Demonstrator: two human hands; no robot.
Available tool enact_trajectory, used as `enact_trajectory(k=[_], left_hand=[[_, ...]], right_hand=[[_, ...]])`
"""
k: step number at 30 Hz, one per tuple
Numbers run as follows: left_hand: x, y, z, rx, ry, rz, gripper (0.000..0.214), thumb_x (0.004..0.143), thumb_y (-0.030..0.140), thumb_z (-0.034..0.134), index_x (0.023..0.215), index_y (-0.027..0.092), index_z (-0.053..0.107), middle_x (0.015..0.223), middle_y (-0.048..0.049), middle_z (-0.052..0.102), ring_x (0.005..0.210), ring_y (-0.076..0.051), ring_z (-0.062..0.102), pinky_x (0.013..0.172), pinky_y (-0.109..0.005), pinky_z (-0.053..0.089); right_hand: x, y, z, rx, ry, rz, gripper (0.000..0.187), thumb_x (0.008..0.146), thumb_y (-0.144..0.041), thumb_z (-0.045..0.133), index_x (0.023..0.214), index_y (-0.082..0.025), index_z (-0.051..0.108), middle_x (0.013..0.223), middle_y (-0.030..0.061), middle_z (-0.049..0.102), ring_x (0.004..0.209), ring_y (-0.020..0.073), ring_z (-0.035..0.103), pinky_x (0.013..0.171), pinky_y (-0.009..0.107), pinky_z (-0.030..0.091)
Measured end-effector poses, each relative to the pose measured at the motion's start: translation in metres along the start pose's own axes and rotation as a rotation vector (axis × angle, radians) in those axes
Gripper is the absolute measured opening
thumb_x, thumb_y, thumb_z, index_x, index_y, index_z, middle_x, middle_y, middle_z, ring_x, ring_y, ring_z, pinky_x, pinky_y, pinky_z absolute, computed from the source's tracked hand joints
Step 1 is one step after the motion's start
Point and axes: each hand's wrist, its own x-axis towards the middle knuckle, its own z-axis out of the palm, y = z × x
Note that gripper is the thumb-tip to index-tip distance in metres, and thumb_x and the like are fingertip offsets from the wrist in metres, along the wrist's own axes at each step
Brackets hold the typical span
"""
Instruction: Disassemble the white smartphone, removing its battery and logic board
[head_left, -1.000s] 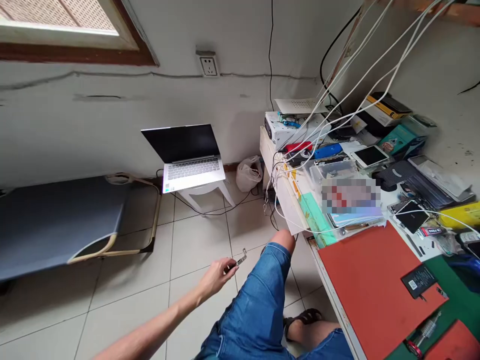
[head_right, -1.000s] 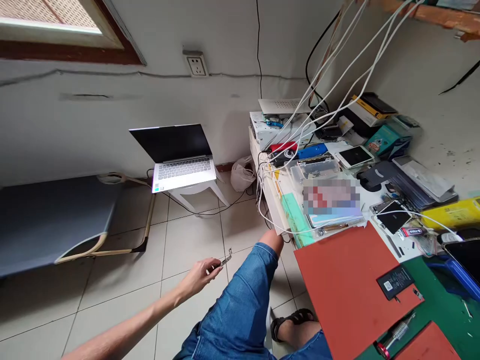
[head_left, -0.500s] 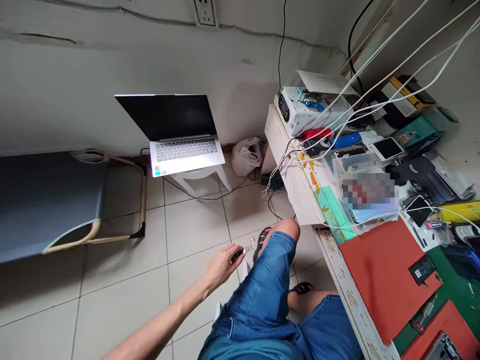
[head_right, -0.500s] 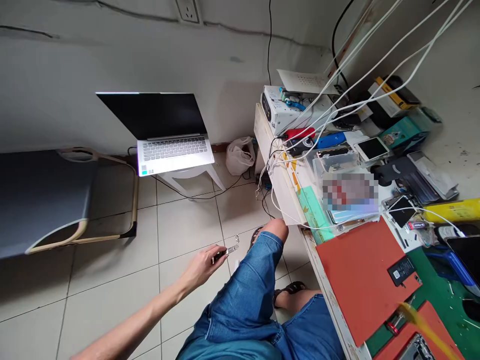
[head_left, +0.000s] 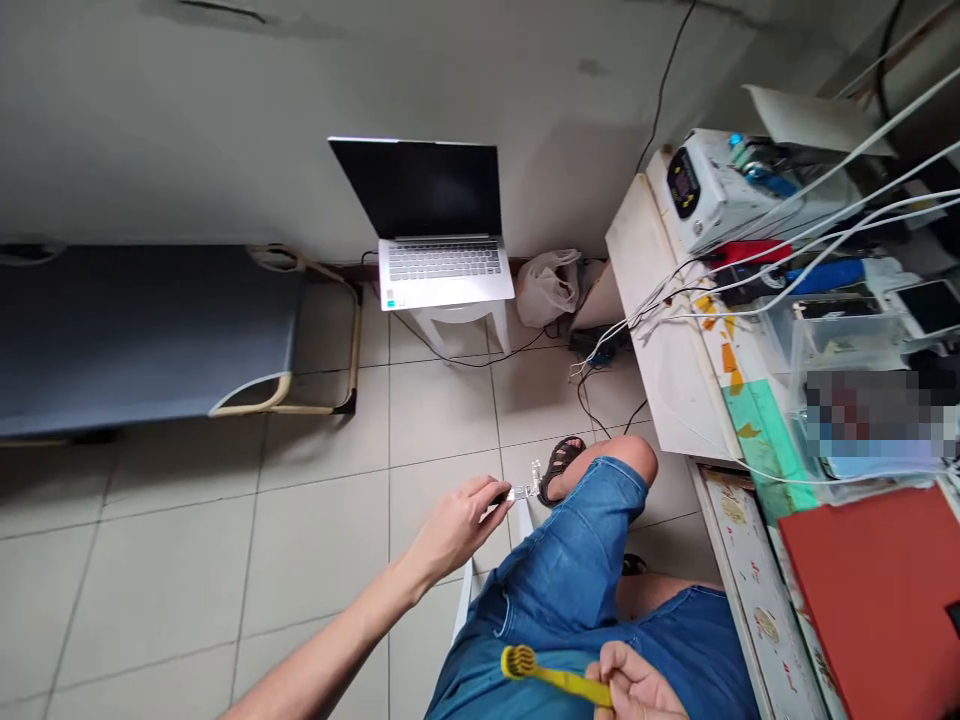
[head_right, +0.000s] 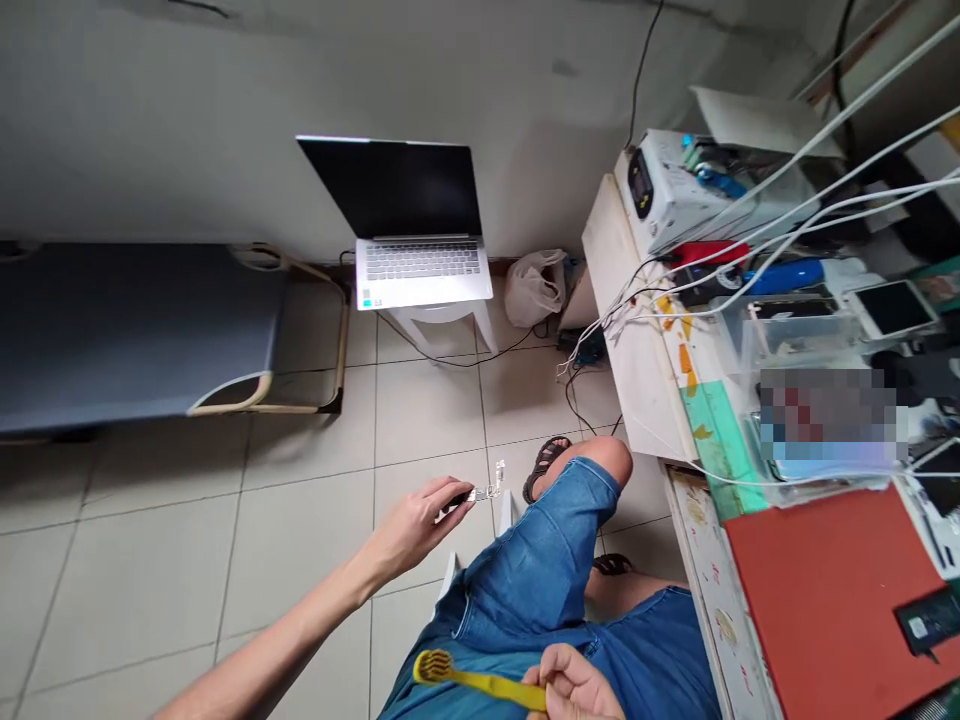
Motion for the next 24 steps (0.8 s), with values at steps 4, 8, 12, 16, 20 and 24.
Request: enact_trajectory(k=[4,8,12,16,20,24], left_hand=[[-0.019,0.001,-0.011,0.022,0.031,-0.012,0.029,0.115,0.040,0.049,0.124,0.023,0.070,0.108,-0.0074,0.078,0.096,-0.020,0.075,0.083,-0.032,0.059],[-0.031,0.002,-0.017,0.025,0.053,-0.009,0.026,0.116,0.037,0.049,0.125,0.022,0.069,0.106,-0.0067,0.078,0.094,-0.019,0.075,0.083,-0.031,0.060],[-0.037,0.003,-0.018,0.038,0.088,0.012,0.025,0.115,0.036,0.051,0.126,0.021,0.068,0.109,-0.0079,0.078,0.099,-0.021,0.076,0.087,-0.034,0.061],[-0.038,0.009,-0.027,0.155,0.131,0.115,0.021,0.115,0.030,0.051,0.126,0.022,0.067,0.109,-0.0072,0.079,0.094,-0.020,0.074,0.081,-0.033,0.061],[-0.034,0.024,-0.044,0.296,0.177,0.251,0.019,0.113,0.021,0.053,0.129,0.021,0.062,0.104,-0.0056,0.078,0.084,-0.019,0.070,0.073,-0.032,0.058],[-0.029,0.041,-0.062,0.320,0.216,0.347,0.021,0.111,0.015,0.056,0.131,0.018,0.061,0.101,-0.0064,0.077,0.079,-0.019,0.065,0.071,-0.033,0.056]], right_hand=[[0.000,-0.017,0.002,0.054,0.048,0.057,0.040,0.055,-0.074,0.090,0.084,-0.047,0.082,0.064,-0.0014,0.060,0.048,0.0226,0.059,0.050,0.040,0.047],[-0.001,-0.038,-0.005,0.187,0.152,0.095,0.049,0.066,-0.067,0.098,0.089,-0.026,0.083,0.073,0.0008,0.061,0.054,0.0110,0.051,0.050,0.024,0.041],[0.001,-0.032,-0.006,0.193,0.063,0.100,0.055,0.066,-0.061,0.102,0.099,-0.021,0.085,0.088,0.0076,0.072,0.060,0.0109,0.057,0.054,0.022,0.045],[-0.005,-0.040,-0.009,-0.097,-0.004,-0.080,0.051,0.079,-0.060,0.094,0.114,-0.022,0.087,0.094,0.0126,0.076,0.072,0.0186,0.069,0.065,0.028,0.058],[-0.009,-0.083,-0.008,-0.765,0.216,-0.642,0.028,0.101,-0.039,0.074,0.125,-0.030,0.083,0.115,0.0106,0.077,0.103,0.0239,0.077,0.089,0.031,0.064],[-0.004,-0.117,0.009,-1.114,0.357,-1.097,0.032,0.104,-0.016,0.064,0.130,-0.029,0.078,0.105,0.0060,0.077,0.095,0.0200,0.073,0.084,0.029,0.063]])
